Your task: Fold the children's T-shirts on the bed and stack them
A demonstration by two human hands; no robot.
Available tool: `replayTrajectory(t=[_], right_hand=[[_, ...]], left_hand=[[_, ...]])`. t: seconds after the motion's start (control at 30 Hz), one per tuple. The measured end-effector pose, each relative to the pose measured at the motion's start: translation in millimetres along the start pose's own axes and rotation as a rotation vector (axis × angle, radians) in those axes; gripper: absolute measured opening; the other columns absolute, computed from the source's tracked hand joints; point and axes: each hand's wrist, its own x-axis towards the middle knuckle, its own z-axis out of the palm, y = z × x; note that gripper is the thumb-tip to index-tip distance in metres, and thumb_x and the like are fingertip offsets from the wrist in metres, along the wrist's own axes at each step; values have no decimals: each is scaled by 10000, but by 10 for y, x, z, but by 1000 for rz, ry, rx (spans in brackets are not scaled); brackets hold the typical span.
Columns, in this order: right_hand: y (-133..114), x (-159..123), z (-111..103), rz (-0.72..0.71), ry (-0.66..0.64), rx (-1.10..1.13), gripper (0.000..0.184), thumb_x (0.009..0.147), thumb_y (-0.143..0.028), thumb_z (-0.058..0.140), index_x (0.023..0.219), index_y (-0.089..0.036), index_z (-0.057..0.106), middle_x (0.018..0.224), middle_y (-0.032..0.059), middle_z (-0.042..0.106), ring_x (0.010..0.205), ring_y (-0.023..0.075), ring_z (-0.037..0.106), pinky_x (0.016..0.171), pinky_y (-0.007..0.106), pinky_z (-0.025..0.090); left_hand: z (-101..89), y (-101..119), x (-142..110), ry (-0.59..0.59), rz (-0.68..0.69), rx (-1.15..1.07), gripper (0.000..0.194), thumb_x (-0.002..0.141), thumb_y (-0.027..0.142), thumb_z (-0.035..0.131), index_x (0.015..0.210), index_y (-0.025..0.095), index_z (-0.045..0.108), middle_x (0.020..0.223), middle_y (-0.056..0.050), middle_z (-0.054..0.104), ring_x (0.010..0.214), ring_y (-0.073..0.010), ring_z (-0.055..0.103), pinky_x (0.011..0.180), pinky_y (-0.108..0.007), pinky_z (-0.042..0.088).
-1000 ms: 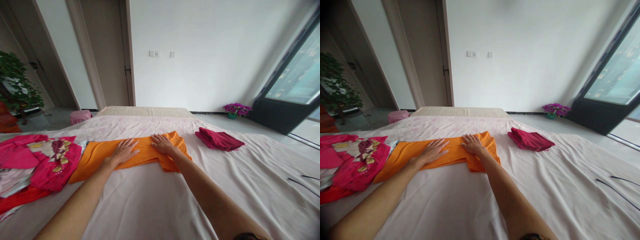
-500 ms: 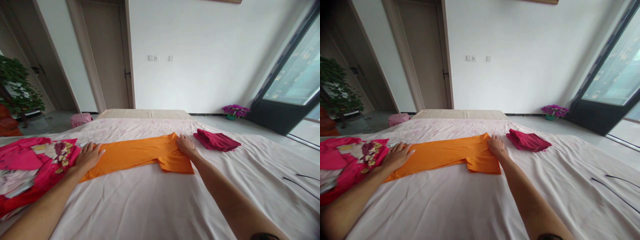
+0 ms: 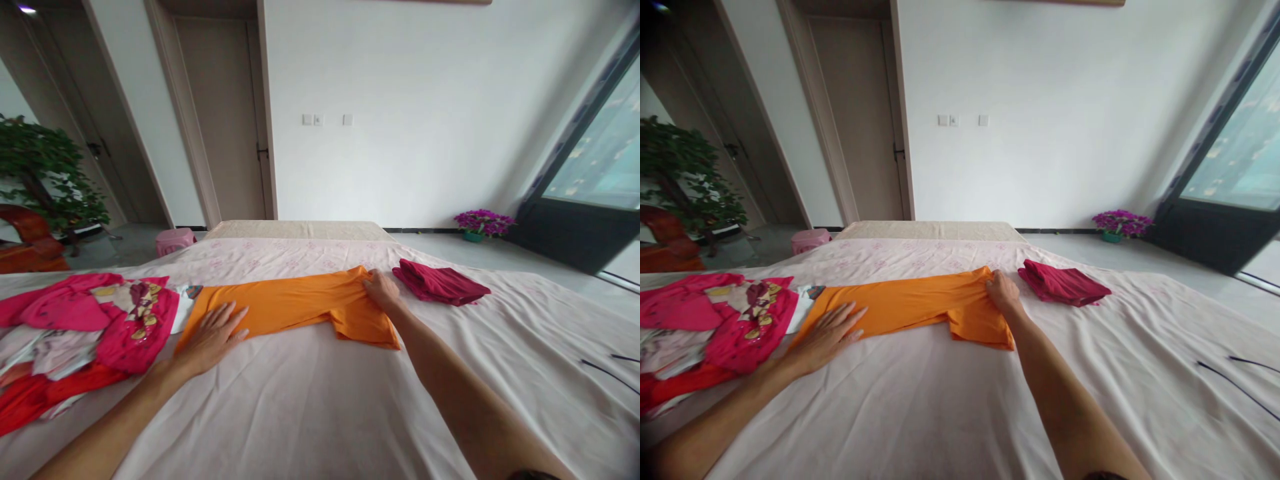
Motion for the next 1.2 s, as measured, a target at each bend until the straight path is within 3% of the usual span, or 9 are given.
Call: replayTrajectory(t=[0.17, 0.3, 0.47, 0.6, 0.7, 0.9, 1.03, 1.1, 1.2], right_hand=[[99, -71, -63, 36, 106, -65, 481, 966, -384, 428, 1394, -179, 500, 1307, 177, 597, 1221, 311, 553, 966, 416, 424], [-168, -298, -33, -254, 234, -118, 467, 978, -324, 412, 1417, -179, 476, 1407, 162, 525, 1261, 295, 500, 1033, 420, 379], [-413, -546, 182, -606, -16, -118, 540, 1013, -386, 332, 1500, -162, 398, 1545, 130, 397, 1418, 267, 354, 1153, 409, 279], [-403, -604, 320, -604, -87, -168, 570, 1029, -413, 266, 1534, -165, 354, 1596, 124, 311, 1476, 273, 258, 1192, 456, 207], [-382, -603, 336, -611, -73, -177, 570, 1028, -416, 275, 1538, -170, 348, 1598, 118, 309, 1473, 265, 269, 1198, 450, 200], [-393, -615, 322, -601, -54, -173, 571, 1025, -416, 293, 1537, -171, 356, 1596, 107, 315, 1474, 267, 271, 1202, 449, 200], [-411, -613, 329, -592, -65, -184, 578, 1024, -413, 282, 1541, -163, 349, 1602, 100, 302, 1484, 264, 245, 1210, 435, 175], [-416, -613, 332, -587, -73, -191, 582, 1023, -415, 275, 1546, -166, 338, 1608, 93, 288, 1490, 262, 226, 1213, 431, 159], [-408, -616, 328, -563, -85, -193, 598, 1023, -448, 261, 1557, -184, 310, 1621, 77, 256, 1498, 262, 199, 1212, 448, 151]], left_hand=[[-49, 103, 204, 66, -41, -216, 580, 985, 490, 267, 1332, 171, 606, 1446, -111, 550, 1370, -220, 473, 1162, -375, 334], [-143, -180, 490, 163, -269, -170, 466, 966, 354, 319, 1262, 173, 629, 1375, -74, 616, 1313, -169, 520, 1130, -283, 355], [-240, -694, 594, 192, -584, -101, 436, 940, 327, 354, 1214, 129, 630, 1224, -178, 680, 1137, -293, 637, 940, -402, 489], [-207, -845, 629, 143, -677, -101, 479, 864, 428, 517, 1270, 184, 592, 1190, -137, 707, 1023, -305, 683, 794, -380, 524], [-154, -834, 652, 142, -717, -84, 464, 866, 395, 505, 1291, 221, 572, 1193, -119, 706, 998, -308, 687, 751, -383, 520], [-152, -747, 616, 184, -729, -6, 424, 889, 285, 447, 1281, 195, 583, 1237, -162, 654, 1101, -322, 636, 859, -420, 497], [-118, -570, 631, 275, -432, 110, 480, 915, 228, 378, 1366, 146, 523, 1380, -177, 553, 1221, -292, 560, 1035, -441, 413], [-46, -479, 647, 242, -254, 110, 485, 942, 267, 358, 1386, 140, 507, 1436, -134, 528, 1295, -230, 509, 1097, -359, 369], [70, -433, 648, 130, -195, 105, 524, 943, 383, 396, 1395, 142, 504, 1483, -128, 497, 1385, -238, 421, 1148, -383, 301]])
